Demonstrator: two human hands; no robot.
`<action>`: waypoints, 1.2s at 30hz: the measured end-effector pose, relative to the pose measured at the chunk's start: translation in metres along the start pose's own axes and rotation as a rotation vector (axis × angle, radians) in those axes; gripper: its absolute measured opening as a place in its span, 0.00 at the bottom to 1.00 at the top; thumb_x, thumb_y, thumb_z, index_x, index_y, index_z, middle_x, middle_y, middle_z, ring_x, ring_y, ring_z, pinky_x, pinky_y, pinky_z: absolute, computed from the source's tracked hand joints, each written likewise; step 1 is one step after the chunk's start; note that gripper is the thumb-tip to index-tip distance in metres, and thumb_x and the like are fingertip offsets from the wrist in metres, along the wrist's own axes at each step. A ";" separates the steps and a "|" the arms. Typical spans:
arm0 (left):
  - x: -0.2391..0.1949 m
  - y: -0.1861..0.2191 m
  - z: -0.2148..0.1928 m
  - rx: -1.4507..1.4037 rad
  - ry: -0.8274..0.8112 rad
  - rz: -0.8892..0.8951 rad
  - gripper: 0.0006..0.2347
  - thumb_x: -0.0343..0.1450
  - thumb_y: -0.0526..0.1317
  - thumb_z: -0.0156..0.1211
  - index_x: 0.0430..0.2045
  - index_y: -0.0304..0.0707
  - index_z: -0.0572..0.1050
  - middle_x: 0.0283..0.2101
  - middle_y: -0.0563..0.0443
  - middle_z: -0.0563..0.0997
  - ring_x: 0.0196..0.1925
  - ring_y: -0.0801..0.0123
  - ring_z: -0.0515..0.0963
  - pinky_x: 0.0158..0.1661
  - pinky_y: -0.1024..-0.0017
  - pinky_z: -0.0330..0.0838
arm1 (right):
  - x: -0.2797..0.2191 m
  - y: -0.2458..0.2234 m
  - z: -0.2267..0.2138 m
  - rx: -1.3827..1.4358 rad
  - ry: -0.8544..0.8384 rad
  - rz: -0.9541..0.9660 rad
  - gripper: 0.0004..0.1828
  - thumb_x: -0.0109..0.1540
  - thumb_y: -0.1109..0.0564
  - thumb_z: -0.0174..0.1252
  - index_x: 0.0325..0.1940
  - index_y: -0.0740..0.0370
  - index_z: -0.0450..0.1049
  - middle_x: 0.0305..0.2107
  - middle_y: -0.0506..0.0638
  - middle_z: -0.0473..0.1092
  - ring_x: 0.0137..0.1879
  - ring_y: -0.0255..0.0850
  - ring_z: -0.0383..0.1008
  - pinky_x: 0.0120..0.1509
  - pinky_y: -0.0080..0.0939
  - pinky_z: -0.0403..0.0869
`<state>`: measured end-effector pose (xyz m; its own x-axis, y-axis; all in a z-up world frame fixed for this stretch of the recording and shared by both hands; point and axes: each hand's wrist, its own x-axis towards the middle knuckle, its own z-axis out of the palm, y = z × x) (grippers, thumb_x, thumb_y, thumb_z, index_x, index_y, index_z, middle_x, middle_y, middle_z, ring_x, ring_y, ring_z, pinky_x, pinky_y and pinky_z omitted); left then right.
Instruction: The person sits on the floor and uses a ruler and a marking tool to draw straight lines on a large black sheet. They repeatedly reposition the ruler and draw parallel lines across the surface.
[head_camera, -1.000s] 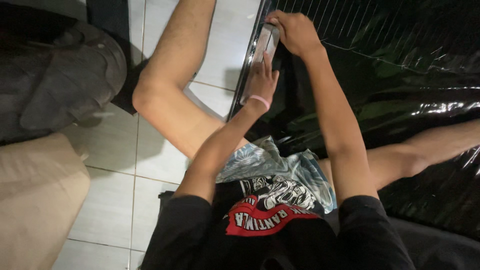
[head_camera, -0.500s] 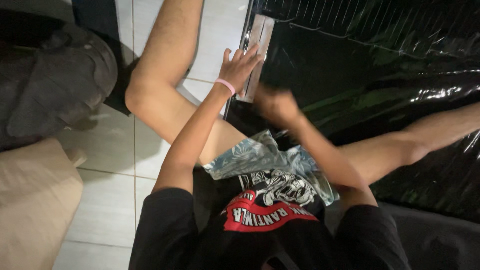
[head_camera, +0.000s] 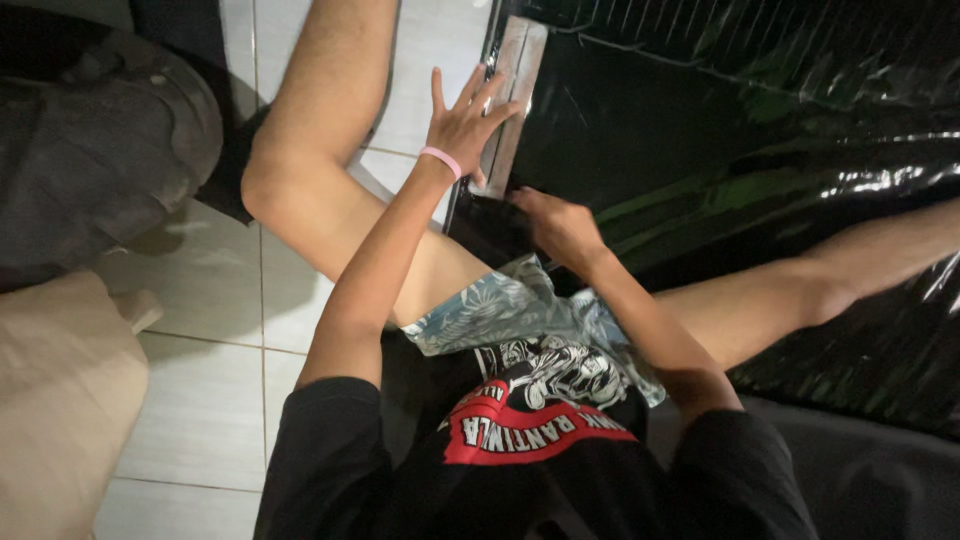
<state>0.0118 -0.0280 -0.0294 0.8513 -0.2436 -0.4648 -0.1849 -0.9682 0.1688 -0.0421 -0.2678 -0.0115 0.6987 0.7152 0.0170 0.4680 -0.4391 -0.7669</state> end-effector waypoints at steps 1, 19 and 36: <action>0.001 -0.002 -0.001 -0.027 -0.005 0.005 0.56 0.38 0.52 0.85 0.67 0.65 0.60 0.77 0.55 0.52 0.79 0.55 0.44 0.68 0.25 0.29 | -0.002 0.004 -0.005 -0.068 0.013 0.055 0.21 0.58 0.71 0.52 0.53 0.62 0.78 0.50 0.57 0.76 0.51 0.51 0.81 0.55 0.47 0.80; -0.004 -0.022 -0.006 -0.119 -0.024 0.111 0.60 0.41 0.60 0.82 0.72 0.57 0.54 0.79 0.59 0.50 0.81 0.62 0.43 0.71 0.31 0.32 | 0.020 0.014 0.007 -0.116 0.037 -0.241 0.21 0.58 0.67 0.53 0.55 0.65 0.78 0.51 0.58 0.77 0.50 0.49 0.81 0.51 0.44 0.80; 0.016 0.016 0.013 -0.081 -0.036 0.226 0.54 0.45 0.67 0.77 0.72 0.75 0.57 0.79 0.57 0.44 0.80 0.62 0.41 0.72 0.34 0.29 | -0.031 0.036 -0.064 0.200 0.306 0.422 0.13 0.74 0.59 0.48 0.56 0.66 0.76 0.44 0.61 0.78 0.51 0.54 0.81 0.53 0.46 0.78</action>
<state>0.0163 -0.0482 -0.0457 0.7746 -0.4568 -0.4374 -0.3273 -0.8813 0.3408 -0.0126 -0.3409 0.0013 0.9423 0.2964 -0.1554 0.0226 -0.5196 -0.8541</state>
